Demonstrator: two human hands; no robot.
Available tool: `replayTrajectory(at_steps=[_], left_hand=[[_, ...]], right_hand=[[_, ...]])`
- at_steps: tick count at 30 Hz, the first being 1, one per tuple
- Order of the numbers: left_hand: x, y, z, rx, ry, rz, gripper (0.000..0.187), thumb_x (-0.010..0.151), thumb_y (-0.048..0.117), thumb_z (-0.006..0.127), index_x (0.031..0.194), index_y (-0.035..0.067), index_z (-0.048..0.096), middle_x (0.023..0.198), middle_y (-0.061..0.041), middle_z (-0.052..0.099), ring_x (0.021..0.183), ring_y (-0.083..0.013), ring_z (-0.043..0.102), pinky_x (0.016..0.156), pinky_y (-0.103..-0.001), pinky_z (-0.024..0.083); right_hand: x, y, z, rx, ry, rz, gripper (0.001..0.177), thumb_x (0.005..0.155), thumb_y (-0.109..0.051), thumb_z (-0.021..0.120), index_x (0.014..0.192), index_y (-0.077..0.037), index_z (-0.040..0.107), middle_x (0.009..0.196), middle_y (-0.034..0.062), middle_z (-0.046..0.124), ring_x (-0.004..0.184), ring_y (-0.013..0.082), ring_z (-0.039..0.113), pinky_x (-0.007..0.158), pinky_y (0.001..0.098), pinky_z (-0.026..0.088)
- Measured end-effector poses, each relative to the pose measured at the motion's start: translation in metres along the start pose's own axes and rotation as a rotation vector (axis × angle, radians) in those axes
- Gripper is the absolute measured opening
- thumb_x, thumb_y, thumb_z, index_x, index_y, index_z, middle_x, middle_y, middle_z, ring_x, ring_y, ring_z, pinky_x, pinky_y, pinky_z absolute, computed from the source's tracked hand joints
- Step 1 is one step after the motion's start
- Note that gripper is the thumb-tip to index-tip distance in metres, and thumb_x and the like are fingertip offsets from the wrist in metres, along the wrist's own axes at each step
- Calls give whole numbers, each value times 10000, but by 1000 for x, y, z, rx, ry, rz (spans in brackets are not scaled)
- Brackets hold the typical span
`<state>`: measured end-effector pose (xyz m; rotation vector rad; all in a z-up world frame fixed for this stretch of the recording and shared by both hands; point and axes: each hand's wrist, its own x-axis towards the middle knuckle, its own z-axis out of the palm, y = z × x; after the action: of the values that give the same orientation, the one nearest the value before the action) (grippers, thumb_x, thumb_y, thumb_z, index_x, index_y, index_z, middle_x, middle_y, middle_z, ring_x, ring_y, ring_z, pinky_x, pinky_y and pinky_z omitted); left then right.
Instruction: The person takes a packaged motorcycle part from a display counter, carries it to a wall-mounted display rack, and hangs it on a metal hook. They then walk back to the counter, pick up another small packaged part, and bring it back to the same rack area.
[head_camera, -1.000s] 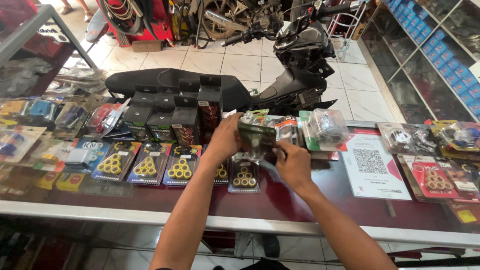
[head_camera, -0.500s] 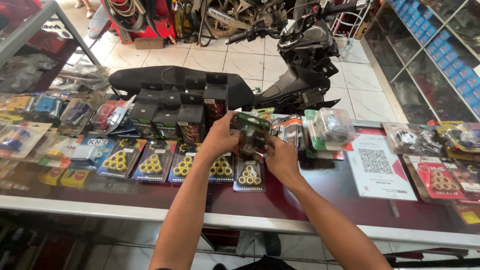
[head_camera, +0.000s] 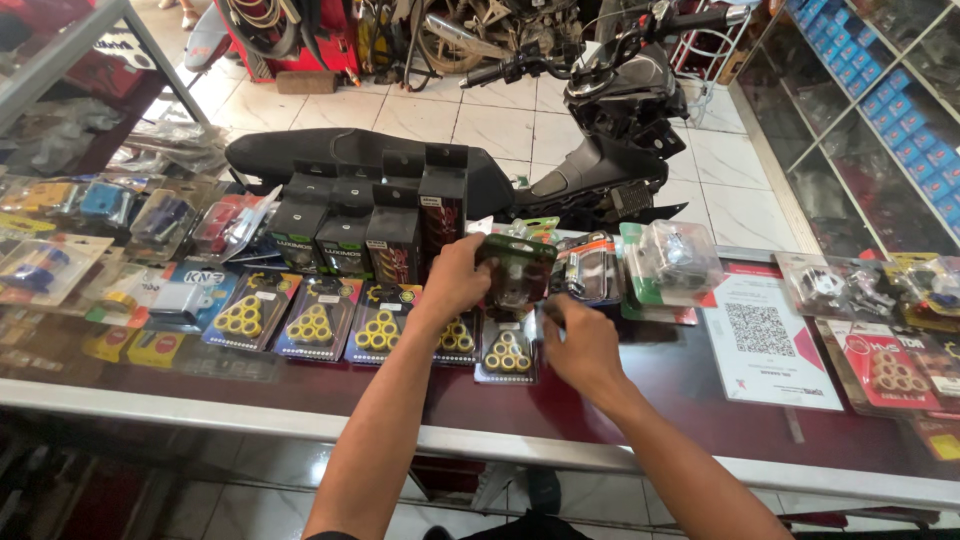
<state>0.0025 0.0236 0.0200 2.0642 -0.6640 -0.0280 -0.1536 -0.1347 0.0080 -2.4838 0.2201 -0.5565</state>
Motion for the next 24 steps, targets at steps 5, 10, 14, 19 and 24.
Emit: replayTrajectory(at_steps=[5,10,14,19,24], left_hand=[[2,-6,2,7,-1,42,262,877,78,667,1119,-21,655,1000,-266,714,996,-468,665,839,-500,519],[2,-7,3,-2,-13,46,229,883,69,647,1093,-21,656,985,-267,714,993,-468,664,834,-505,524],[0,-5,3,6,-9,51,187,881,62,642,1053,-10,666,974,-259,720,987,-472,662,828,-514,517],[-3,-3,4,-3,-11,41,188,891,67,639,1066,3,665,973,-251,721,984,-466,664,827,-508,519],[-3,0,8,-24,3,52,208,896,78,658,1090,6,678,991,-249,723,1004,-461,661,834,-496,524]], right_hand=[[-20,-13,-7,-67,-222,-27,329,899,-234,680,1216,-154,716,1201,65,722,875,326,734,799,437,575],[-32,-20,-13,-76,-371,-38,455,873,-351,726,1298,-200,669,1359,39,629,865,286,743,812,413,583],[-36,-12,-12,-114,-319,-153,505,837,-361,762,1307,-197,675,1338,49,644,943,306,726,821,435,579],[-38,-10,-13,-153,-389,-80,507,830,-371,761,1305,-220,668,1365,13,633,926,284,733,833,425,584],[-38,-11,-16,-124,-412,-44,483,846,-372,751,1303,-237,672,1365,-18,648,914,261,743,843,409,592]])
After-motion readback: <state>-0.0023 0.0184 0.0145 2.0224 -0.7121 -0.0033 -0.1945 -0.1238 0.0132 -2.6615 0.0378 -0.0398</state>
